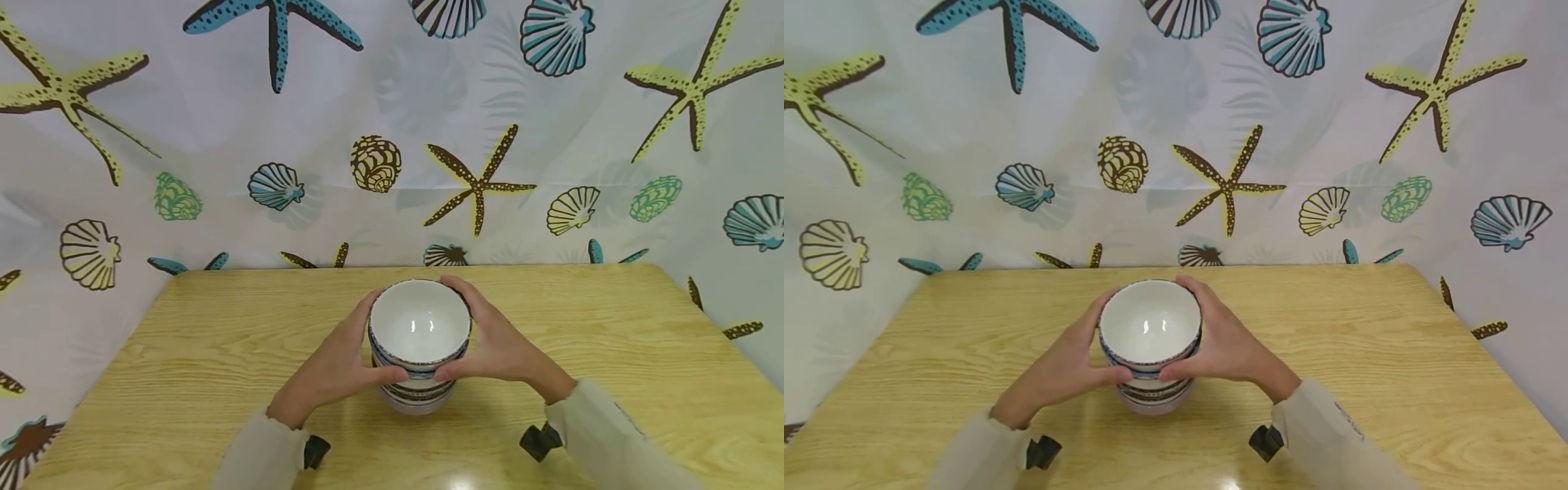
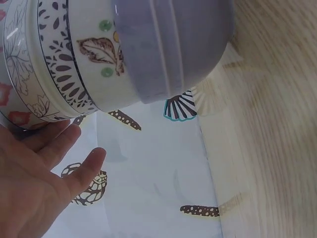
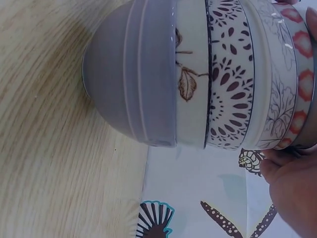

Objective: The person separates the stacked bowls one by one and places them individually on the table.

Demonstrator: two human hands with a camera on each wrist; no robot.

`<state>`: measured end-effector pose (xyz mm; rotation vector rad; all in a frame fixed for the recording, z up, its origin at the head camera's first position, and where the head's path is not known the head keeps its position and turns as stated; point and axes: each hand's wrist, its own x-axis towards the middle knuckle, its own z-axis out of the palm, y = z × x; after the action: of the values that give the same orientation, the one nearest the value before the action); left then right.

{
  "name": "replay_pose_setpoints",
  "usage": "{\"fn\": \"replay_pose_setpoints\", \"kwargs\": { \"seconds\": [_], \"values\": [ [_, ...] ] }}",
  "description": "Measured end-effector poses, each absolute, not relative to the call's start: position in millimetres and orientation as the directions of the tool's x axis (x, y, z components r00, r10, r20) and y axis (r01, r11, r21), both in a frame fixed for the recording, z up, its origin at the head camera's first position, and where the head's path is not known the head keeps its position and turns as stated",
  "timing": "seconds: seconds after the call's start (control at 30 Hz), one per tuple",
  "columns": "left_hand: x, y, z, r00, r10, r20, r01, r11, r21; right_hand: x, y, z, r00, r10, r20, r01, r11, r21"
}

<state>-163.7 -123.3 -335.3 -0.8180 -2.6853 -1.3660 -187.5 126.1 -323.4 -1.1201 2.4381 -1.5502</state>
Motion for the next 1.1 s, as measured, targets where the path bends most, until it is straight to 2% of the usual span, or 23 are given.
{"fn": "replay_pose_setpoints", "kwargs": {
  "seconds": [0.23,0.63,1.1],
  "values": [
    [-165.3,-124.0,-338.7,-0.856,0.456,0.242,0.455,0.446,0.771,-188.3,123.8,-324.9,-0.75,-0.593,0.292,-0.496,0.213,-0.842],
    [-168.4,-124.5,-348.2,-0.85,0.463,0.251,0.448,0.385,0.807,-188.7,122.4,-324.6,-0.753,-0.591,0.29,-0.487,0.204,-0.849],
    [-168.6,-123.1,-350.4,-0.852,0.459,0.251,0.451,0.401,0.797,-188.9,121.2,-330.3,-0.751,-0.572,0.33,-0.512,0.189,-0.838]
  ]
}}
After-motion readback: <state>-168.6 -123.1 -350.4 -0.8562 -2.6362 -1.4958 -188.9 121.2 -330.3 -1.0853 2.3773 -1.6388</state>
